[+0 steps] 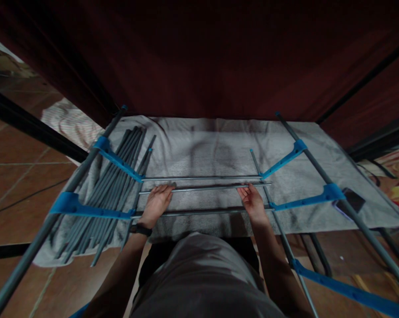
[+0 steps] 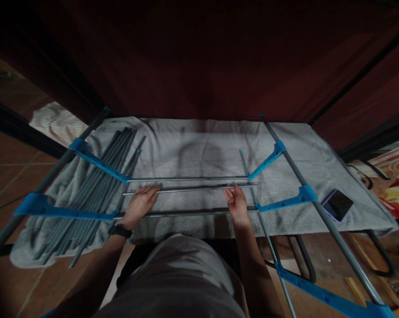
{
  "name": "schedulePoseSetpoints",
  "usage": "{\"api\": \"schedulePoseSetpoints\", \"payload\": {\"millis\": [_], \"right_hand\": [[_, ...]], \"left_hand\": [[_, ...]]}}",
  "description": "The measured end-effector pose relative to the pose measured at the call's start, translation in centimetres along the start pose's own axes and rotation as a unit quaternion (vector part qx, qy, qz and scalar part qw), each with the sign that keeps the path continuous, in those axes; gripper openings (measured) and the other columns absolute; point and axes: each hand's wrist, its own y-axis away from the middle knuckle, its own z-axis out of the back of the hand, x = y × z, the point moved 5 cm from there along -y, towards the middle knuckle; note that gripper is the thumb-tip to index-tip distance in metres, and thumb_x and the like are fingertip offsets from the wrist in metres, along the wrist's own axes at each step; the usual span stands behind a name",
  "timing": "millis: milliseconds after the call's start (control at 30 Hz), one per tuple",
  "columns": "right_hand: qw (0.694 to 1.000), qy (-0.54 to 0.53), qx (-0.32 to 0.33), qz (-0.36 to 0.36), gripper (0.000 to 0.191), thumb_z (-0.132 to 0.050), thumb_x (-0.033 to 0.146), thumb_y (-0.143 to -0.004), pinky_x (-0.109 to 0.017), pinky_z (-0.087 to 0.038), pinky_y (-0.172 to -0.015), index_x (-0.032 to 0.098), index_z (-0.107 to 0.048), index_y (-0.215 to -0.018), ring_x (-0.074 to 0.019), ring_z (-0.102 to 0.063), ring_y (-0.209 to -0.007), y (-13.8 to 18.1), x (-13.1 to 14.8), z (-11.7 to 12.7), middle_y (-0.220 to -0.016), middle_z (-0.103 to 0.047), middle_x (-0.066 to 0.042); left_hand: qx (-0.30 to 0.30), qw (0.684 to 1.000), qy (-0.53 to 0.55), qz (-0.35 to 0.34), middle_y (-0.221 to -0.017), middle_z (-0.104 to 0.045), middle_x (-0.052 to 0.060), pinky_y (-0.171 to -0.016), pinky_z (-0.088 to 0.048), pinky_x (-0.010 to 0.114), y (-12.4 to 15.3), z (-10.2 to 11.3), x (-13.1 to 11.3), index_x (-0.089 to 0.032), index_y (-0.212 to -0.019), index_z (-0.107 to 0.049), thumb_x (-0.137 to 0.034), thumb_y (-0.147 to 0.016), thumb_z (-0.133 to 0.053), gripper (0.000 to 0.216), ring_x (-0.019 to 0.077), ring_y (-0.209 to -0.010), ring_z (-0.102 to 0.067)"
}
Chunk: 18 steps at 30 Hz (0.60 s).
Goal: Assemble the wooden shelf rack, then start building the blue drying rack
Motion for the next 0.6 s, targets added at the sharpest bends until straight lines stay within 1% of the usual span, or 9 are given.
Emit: {"api": "schedulePoseSetpoints", "payload": {"millis": [100, 200, 367, 500, 600], "right_hand": [[1.0, -0.003, 0.002, -0.001, 0.014, -0.072, 0.024, -0.087, -0.034, -0.062, -0.093, 0.023, -0.06, -0.079, -0.0126, -0.072, -0.074, 0.2, 0.1, -0.1, -0.072, -0.071, 0.003], [1.0, -0.012, 0.001, -0.003, 0.012, -0.07, 0.023, -0.087, -0.034, -0.062, -0.091, 0.023, -0.062, -0.079, -0.0129, -0.072, -0.074, 0.4, 0.1, -0.3, -0.071, -0.071, 0.003], [1.0, -0.021, 0.01, 0.002, 0.014, -0.071, 0.022, -0.086, -0.034, -0.061, -0.091, 0.024, -0.061, -0.076, -0.0129, -0.071, -0.075, 0.7, 0.2, -0.4, -0.071, -0.071, 0.004], [1.0, -0.023, 0.017, 0.004, 0.015, -0.073, 0.022, -0.085, -0.036, -0.059, -0.095, 0.023, -0.062, -0.076, -0.0135, -0.072, -0.078, 0.6, 0.2, -0.4, -0.074, -0.072, 0.003], [1.0, -0.022, 0.021, 0.001, 0.012, -0.073, 0.021, -0.085, -0.036, -0.059, -0.095, 0.023, -0.063, -0.078, -0.0133, -0.072, -0.078, 0.5, 0.2, -0.4, -0.075, -0.073, 0.003]], "left_hand": [[0.002, 1.0, 0.009, -0.012, -0.118, -0.075, 0.012, -0.104, -0.048, 0.049, 0.0, 0.0, -0.2, -0.02, -0.122, -0.069, -0.026, -0.1, -0.043, 0.035, 0.031, -0.112, -0.067], [0.001, 1.0, 0.015, -0.024, -0.119, -0.075, 0.013, -0.103, -0.049, 0.049, 0.1, -0.1, -0.2, -0.019, -0.124, -0.069, -0.028, -0.102, -0.041, 0.036, 0.0314, -0.112, -0.067], [0.008, 0.999, 0.014, -0.032, -0.121, -0.074, 0.013, -0.104, -0.049, 0.049, 0.1, -0.3, -0.4, -0.018, -0.123, -0.068, -0.028, -0.103, -0.041, 0.036, 0.0308, -0.112, -0.067], [0.015, 0.999, 0.021, -0.042, -0.118, -0.075, 0.012, -0.102, -0.05, 0.046, -0.1, -0.4, -1.0, -0.02, -0.122, -0.069, -0.027, -0.102, -0.043, 0.034, 0.0292, -0.111, -0.068], [0.014, 0.998, 0.023, -0.05, -0.115, -0.076, 0.012, -0.101, -0.051, 0.045, -0.3, -0.5, -1.5, -0.02, -0.12, -0.07, -0.028, -0.102, -0.043, 0.033, 0.0286, -0.109, -0.068]]}}
